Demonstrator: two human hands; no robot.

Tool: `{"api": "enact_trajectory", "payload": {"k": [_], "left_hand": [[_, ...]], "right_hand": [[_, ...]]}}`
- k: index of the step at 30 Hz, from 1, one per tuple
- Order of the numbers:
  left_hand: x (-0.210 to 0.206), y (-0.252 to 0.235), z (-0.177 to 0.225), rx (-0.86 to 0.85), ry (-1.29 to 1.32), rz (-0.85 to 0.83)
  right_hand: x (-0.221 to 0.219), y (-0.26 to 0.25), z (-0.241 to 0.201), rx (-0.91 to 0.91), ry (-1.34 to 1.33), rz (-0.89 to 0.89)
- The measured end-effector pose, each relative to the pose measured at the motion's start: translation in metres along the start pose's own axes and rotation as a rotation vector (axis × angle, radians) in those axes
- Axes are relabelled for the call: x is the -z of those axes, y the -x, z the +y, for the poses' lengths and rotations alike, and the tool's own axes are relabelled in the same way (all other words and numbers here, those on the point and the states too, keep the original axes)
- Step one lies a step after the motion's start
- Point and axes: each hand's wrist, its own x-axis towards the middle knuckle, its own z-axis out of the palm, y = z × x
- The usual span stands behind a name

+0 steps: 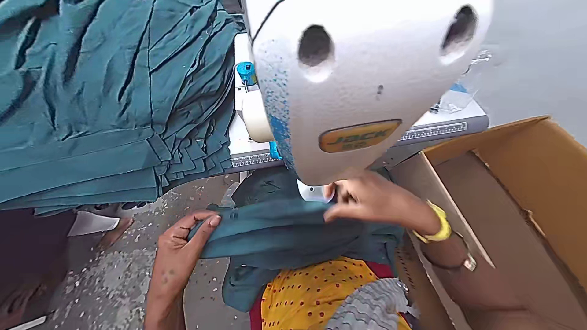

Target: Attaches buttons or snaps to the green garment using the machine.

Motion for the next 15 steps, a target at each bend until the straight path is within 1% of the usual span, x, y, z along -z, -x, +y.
{"api": "enact_trajectory", "payload": {"k": [2,3,5,6,8,10,11,13,15], "left_hand": [[-0.004,0.005,0.005,-0.13,0.1,-0.073],[-0.011,0.003,0.007,-0.213,0.129,-0.117],[-0.029,-0.009,0.017,-0.35,0.185,-0.203],[-0.035,-0.015,0.022,-0.385,0.21,-0.2],[-0.041,-0.023,0.028,-0.385,0.194,-0.06],[-0.038,-0.025,0.031,-0.349,0.162,0.091],[-0.036,-0.025,0.03,-0.324,0.152,0.135],[-0.032,-0.023,0.025,-0.266,0.124,0.193],[-0.034,-0.02,0.016,-0.207,0.063,0.205]], "right_hand": [[-0.017,0.017,-0.013,0.119,-0.007,-0.207],[-0.031,0.019,-0.019,0.127,-0.042,-0.277],[-0.06,0.014,-0.024,0.135,-0.154,-0.297],[-0.071,0.011,-0.02,0.174,-0.237,-0.259],[-0.077,0.006,-0.009,0.302,-0.456,-0.17],[-0.066,0.009,-0.001,0.368,-0.618,-0.09],[-0.056,0.012,0.001,0.355,-0.627,-0.073],[-0.035,0.019,0.006,0.293,-0.56,-0.052],[-0.02,0.023,0.009,0.204,-0.426,0.042]]}}
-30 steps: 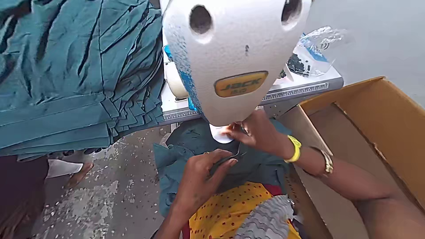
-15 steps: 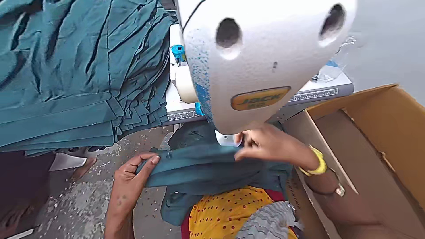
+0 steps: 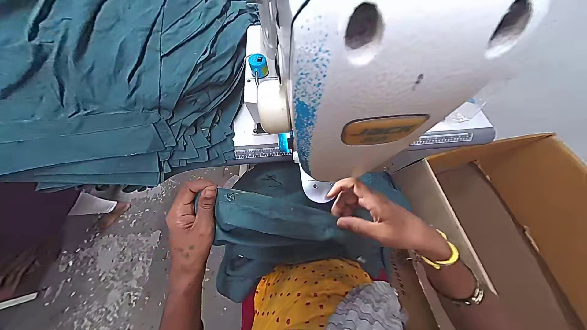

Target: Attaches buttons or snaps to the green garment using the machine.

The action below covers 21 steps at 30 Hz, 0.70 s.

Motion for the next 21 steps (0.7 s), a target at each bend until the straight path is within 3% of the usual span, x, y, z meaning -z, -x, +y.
{"api": "enact_trajectory", "payload": {"k": [3,6,10,17,21], "left_hand": [[-0.007,0.012,-0.018,0.103,-0.168,-0.008],[-0.01,0.023,-0.031,0.153,-0.46,-0.006],[-0.001,0.031,-0.034,0.131,-0.587,-0.021],[-0.013,0.023,-0.038,0.101,-0.57,-0.038],[-0.023,0.014,-0.015,0.051,-0.498,-0.066]], "right_hand": [[0.011,-0.013,0.0,-0.117,0.367,0.286],[0.006,-0.039,0.013,-0.187,0.401,0.465],[0.006,-0.056,0.009,-0.314,0.333,0.446],[0.019,-0.041,0.018,-0.128,0.331,0.362],[0.038,-0.012,0.033,-0.171,0.295,0.413]]}}
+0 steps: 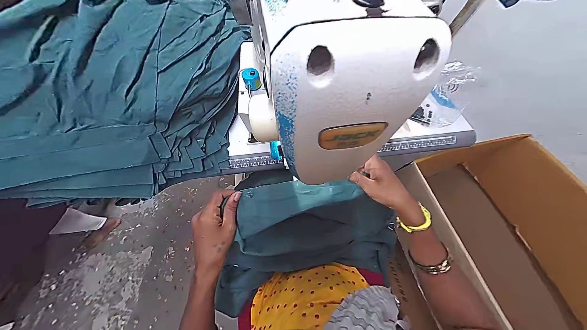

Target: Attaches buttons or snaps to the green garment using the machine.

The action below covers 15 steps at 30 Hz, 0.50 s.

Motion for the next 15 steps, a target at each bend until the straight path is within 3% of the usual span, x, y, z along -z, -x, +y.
{"api": "enact_trajectory", "payload": {"k": [5,12,15], "left_hand": [[0.004,-0.001,-0.013,0.026,-0.048,-0.021],[0.018,0.02,-0.033,0.117,-0.101,-0.002],[0.006,0.017,-0.032,0.103,-0.089,-0.014]], "right_hand": [[-0.023,-0.001,-0.013,0.027,0.017,0.065],[-0.044,-0.024,-0.052,-0.263,0.082,0.031],[-0.039,-0.02,-0.046,-0.165,0.036,0.011]]}}
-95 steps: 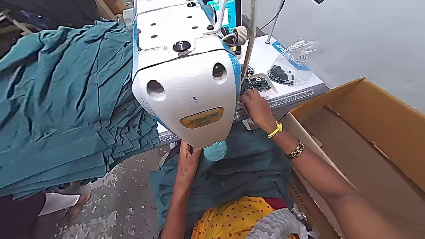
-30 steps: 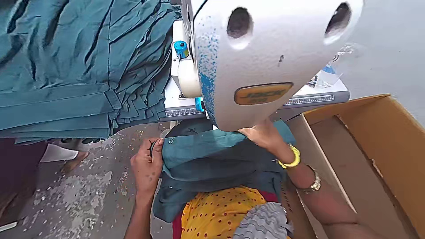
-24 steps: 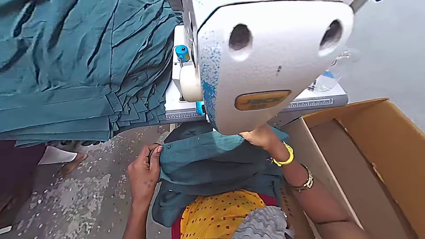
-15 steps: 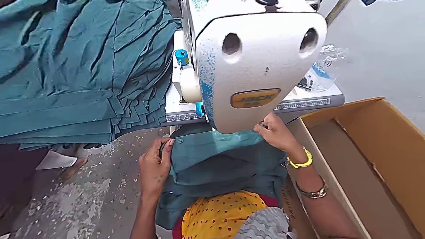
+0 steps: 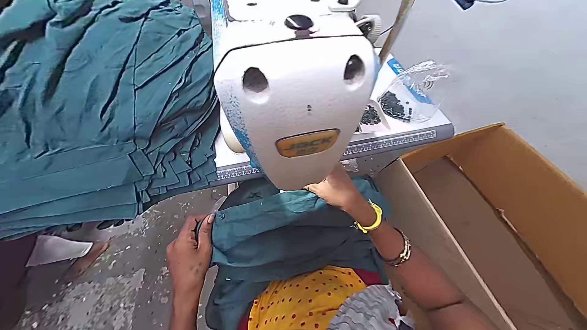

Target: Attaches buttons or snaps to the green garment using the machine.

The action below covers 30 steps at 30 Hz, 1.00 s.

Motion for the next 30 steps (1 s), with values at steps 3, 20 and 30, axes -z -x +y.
{"api": "enact_trajectory", "payload": {"k": [3,20,30], "left_hand": [[0.002,-0.012,0.015,-0.037,0.026,0.01],[-0.011,-0.029,0.049,-0.25,0.016,-0.112],[-0.052,-0.027,0.108,0.021,0.492,-0.481]], "right_hand": [[0.017,0.007,0.031,0.239,-0.104,-0.011],[0.063,-0.002,0.085,0.106,0.482,0.277],[0.049,-0.05,0.096,0.268,0.786,0.417]]}}
